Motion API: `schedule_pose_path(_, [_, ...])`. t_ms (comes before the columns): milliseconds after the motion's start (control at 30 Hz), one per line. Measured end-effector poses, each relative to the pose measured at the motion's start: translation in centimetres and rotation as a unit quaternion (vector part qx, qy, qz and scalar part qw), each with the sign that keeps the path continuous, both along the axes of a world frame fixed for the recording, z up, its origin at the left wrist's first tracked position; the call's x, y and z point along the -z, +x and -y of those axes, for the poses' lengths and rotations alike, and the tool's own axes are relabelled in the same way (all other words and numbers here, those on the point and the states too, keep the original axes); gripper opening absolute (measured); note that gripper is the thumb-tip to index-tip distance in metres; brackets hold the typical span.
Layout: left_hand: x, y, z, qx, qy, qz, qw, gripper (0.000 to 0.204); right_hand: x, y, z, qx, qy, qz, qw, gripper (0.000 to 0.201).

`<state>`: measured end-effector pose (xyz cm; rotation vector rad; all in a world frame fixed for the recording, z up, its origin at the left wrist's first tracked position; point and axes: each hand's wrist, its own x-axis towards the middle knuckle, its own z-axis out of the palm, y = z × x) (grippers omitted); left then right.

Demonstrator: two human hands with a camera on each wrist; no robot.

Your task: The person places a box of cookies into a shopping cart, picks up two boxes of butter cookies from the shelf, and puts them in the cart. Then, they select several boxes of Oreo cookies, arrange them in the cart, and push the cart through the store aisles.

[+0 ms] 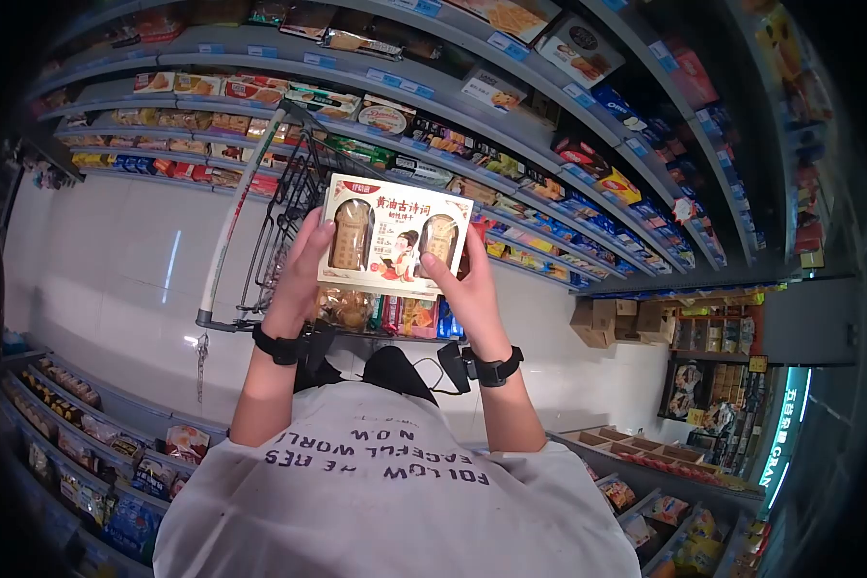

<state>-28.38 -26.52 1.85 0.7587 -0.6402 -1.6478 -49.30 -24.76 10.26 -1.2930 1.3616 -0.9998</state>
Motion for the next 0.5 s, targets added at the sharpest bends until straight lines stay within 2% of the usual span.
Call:
schedule_pose_path(133, [-0.1,-0.1,-1.5,-0.014,0.028,-0.017,0.999,0.084,-1.1,-0.8,-1.0,-0.004,-0.019,0.013,1.0,0.059])
schedule_pose_path(233, [-1.2,-1.2,-2.3,-0.018,0.002,0.058,0.998,0.081,-1.3,-2.8,-2.0,0.009,-0.031,0.048,0.998,0.055])
schedule_pose_path(333, [-3.7,-3.6,-3.4,-0.011,-0.018,0.112,0.993,0.069,-1.7,-6.0,-3.5,0.009,-0.012,0.13,0.991,0.05])
schedule_pose_path(400, [-5.1,-6.2,-4.6,0.001,-0.012,0.15,0.989,0.064,-1.5,-8.9,-4.6,0.015,-0.014,0.134,0.991,0.05])
schedule_pose_path(500, [-7.3,-11.1,-5.9,-0.001,-0.05,0.166,0.985,0.041,-1.4,-13.9,-6.4,0.046,-0.016,0.17,0.984,0.053])
